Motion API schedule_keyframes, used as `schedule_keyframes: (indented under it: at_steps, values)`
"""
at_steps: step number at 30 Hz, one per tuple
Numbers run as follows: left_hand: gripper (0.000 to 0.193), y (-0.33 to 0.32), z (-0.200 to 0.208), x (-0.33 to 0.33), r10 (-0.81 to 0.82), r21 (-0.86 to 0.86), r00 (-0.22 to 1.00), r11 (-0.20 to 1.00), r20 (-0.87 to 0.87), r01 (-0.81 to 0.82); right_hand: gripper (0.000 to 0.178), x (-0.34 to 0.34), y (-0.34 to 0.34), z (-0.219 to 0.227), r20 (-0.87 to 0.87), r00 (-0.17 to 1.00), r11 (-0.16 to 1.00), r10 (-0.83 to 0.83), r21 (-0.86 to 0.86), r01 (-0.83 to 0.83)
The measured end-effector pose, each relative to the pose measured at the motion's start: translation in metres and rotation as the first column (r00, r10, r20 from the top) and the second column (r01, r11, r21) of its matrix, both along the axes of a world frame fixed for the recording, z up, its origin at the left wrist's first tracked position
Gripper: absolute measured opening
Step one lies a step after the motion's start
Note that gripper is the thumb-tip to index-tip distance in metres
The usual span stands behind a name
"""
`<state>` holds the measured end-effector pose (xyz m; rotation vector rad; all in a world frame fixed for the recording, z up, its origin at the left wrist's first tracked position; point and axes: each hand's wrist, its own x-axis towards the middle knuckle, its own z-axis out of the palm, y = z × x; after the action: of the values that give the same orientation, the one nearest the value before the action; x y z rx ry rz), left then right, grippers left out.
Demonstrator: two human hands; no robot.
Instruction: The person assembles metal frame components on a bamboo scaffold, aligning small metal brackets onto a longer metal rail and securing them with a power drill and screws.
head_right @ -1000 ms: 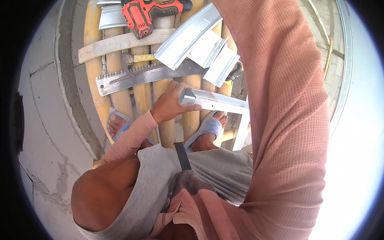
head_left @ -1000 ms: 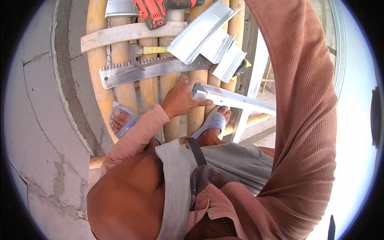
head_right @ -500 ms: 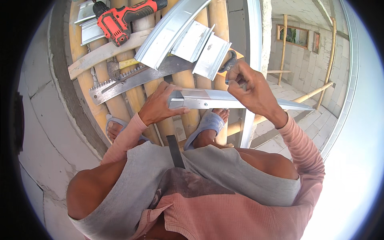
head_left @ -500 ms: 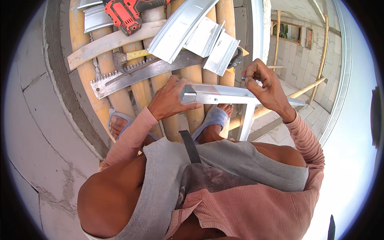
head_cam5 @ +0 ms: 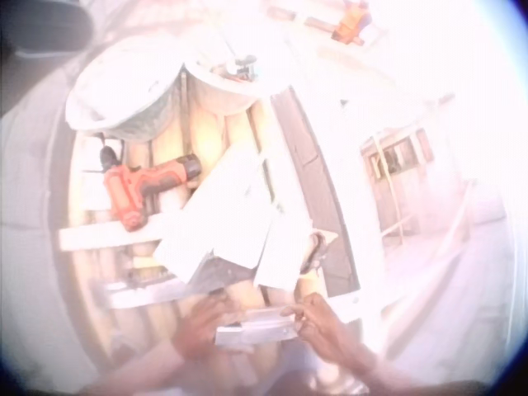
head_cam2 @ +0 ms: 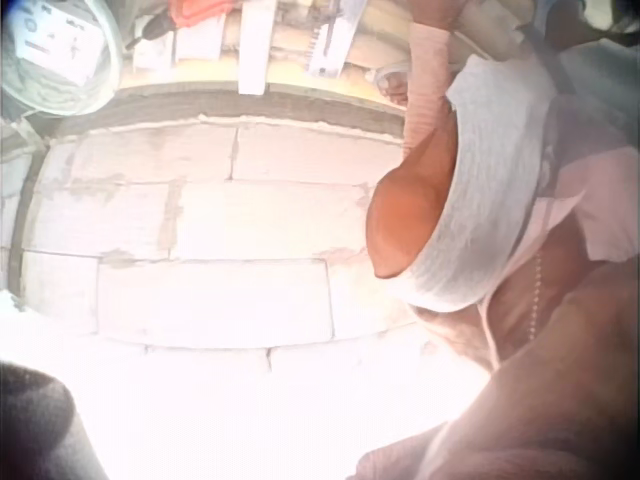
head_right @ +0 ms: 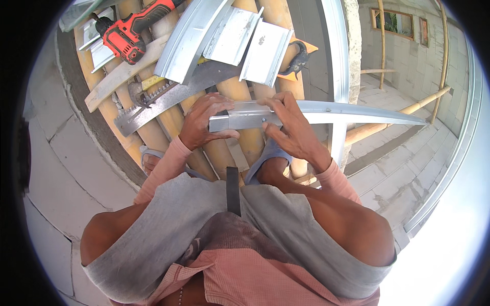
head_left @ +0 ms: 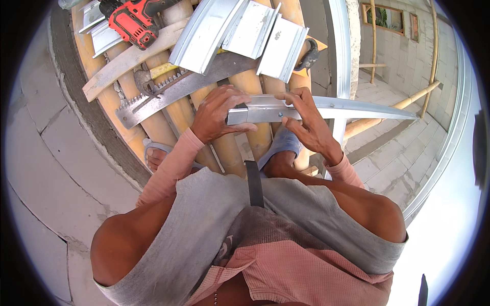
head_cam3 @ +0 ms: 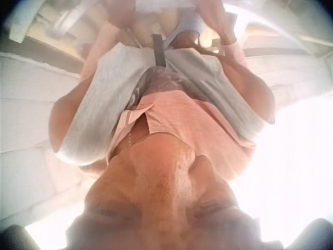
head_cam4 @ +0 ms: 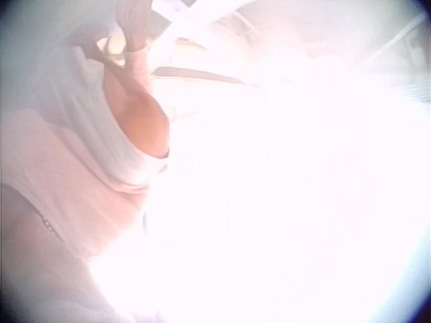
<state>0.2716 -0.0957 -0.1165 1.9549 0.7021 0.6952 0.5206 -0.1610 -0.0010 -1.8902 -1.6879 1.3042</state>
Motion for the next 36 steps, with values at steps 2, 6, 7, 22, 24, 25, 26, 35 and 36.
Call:
schedule_keyframes:
  at_steps: [2, 6, 7, 22, 24, 25, 26, 35, 36]
  values:
    - [0.068, -0.003, -0.005, 0.000, 0.001, -0.097, 0.999, 0.995, 0.048, 0.003, 0.061, -0.001, 0.008, 0.003, 0.200, 0.941, 0.958, 0.273, 0.036, -0.285]
    - [0.067, -0.010, -0.014, 0.004, 0.031, -0.096, 0.996, 0.995, 0.083, -0.023, 0.062, -0.005, 0.006, -0.019, 0.329, 0.857, 0.882, 0.396, 0.126, -0.455]
    - [0.067, -0.010, -0.015, 0.007, 0.055, -0.079, 0.994, 0.996, 0.090, -0.048, 0.066, -0.006, 0.003, -0.025, 0.351, 0.853, 0.896, 0.386, 0.080, -0.438]
    - [0.064, -0.012, -0.025, 0.011, 0.146, -0.060, 0.986, 0.988, 0.079, -0.142, 0.057, -0.015, 0.017, -0.038, 0.357, 0.877, 0.913, 0.320, 0.132, -0.387]
    - [0.067, -0.011, -0.018, 0.006, 0.126, -0.068, 0.990, 0.990, 0.066, -0.121, 0.058, -0.014, 0.016, -0.036, 0.352, 0.879, 0.913, 0.322, 0.132, -0.387]
    - [0.070, -0.007, -0.009, 0.003, 0.081, -0.134, 0.994, 0.989, 0.077, -0.070, 0.058, -0.013, 0.015, -0.035, 0.361, 0.875, 0.915, 0.322, 0.118, -0.385]
    - [0.073, -0.005, -0.003, 0.001, 0.036, -0.199, 0.995, 0.980, 0.092, -0.017, 0.058, -0.011, 0.014, -0.035, 0.370, 0.871, 0.918, 0.322, 0.104, -0.383]
    - [0.058, 0.002, -0.007, -0.009, -0.057, -0.316, 0.993, 0.945, 0.103, 0.087, 0.053, -0.019, 0.022, -0.033, 0.374, 0.871, 0.912, 0.317, 0.131, -0.388]
    - [0.058, 0.005, -0.011, -0.007, -0.038, -0.291, 0.995, 0.954, 0.095, 0.065, 0.053, -0.017, 0.023, -0.036, 0.364, 0.878, 0.912, 0.312, 0.144, -0.384]
